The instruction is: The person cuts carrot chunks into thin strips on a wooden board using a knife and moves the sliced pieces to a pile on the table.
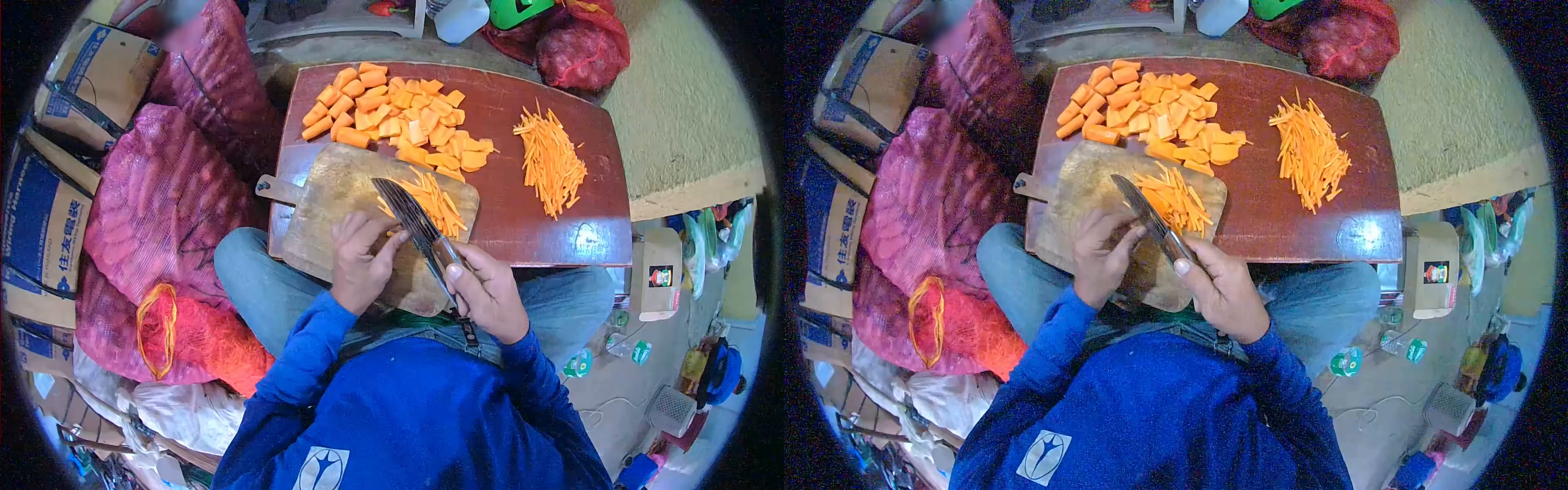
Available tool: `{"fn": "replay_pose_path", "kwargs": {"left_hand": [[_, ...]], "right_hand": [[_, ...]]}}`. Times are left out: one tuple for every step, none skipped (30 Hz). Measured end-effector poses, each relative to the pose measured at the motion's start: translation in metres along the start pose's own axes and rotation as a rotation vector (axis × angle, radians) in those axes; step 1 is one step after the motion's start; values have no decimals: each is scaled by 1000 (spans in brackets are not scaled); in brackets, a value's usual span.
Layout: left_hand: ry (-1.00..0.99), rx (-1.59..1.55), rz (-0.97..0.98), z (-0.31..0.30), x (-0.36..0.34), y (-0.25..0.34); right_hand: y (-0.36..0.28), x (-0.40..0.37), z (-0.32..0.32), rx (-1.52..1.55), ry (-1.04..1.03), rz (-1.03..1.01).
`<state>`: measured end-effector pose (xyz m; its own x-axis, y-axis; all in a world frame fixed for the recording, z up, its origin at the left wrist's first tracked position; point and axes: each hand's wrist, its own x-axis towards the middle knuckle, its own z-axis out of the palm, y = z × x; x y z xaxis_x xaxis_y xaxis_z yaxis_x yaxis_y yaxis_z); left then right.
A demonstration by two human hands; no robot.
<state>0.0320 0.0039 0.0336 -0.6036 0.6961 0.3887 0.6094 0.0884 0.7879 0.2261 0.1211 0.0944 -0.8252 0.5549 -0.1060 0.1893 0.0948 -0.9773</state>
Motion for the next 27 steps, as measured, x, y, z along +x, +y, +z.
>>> {"fn": "replay_pose_path", "kwargs": {"left_hand": [[-4,4,6,2,2,-4],[-15,96,54,6,4,-10],[-26,187,103,8,5,-15],[-30,187,109,9,4,-18],[11,157,121,9,4,-20],[48,127,131,6,5,-19],[38,126,137,2,5,-19],[91,113,63,-5,5,-18],[146,101,-12,-13,8,-14],[138,104,-9,-24,14,-9],[118,9,-88,-35,22,-4],[101,-85,-169,-45,29,2],[102,-79,-172,-52,36,10],[-69,62,8,-58,44,17],[-241,203,187,-61,50,20],[-376,289,204,-58,51,15],[-377,292,206,-54,54,16],[-456,338,169,-49,58,19],[-536,381,133,-45,62,20],[-512,429,171,-41,65,18],[-517,424,178,-34,69,12],[-494,417,223,-27,73,5],[-469,412,265,-22,76,-1],[-467,476,273,-17,78,-1],[-468,476,273,-16,79,-3],[-411,510,293,-15,80,-6],[-354,542,312,-14,81,-9]], "right_hand": [[0,-1,0,65,-17,23],[-1,-2,-2,69,-12,19],[-4,-3,-6,72,-17,60],[-5,-4,-9,73,-21,100],[-4,-3,-10,75,-14,97],[-1,-2,-8,-76,23,-106],[5,-3,-7,-227,62,-306],[19,-4,-7,-371,64,-378],[19,-5,-6,-367,73,-375],[20,-6,-5,-496,35,-396],[19,-7,-4,-624,-8,-416],[16,-7,-3,-696,-28,-458],[12,-7,-2,-690,-30,-459],[7,-7,-2,-790,-74,-483],[3,-7,0,-891,-118,-508],[1,-6,1,-887,-119,-511],[-2,-5,3,-956,-136,-558],[-3,-4,3,-1026,-149,-603],[-1,-3,3,-1027,-140,-599],[2,-1,2,-1073,-160,-628],[5,0,1,-1120,-182,-656],[6,0,1,-1124,-177,-649],[7,1,1,-1128,-181,-663],[7,0,1,-1130,-188,-678],[7,0,2,-1130,-187,-677],[7,0,2,-1120,-184,-683],[6,-1,2,-1111,-180,-688]]}}
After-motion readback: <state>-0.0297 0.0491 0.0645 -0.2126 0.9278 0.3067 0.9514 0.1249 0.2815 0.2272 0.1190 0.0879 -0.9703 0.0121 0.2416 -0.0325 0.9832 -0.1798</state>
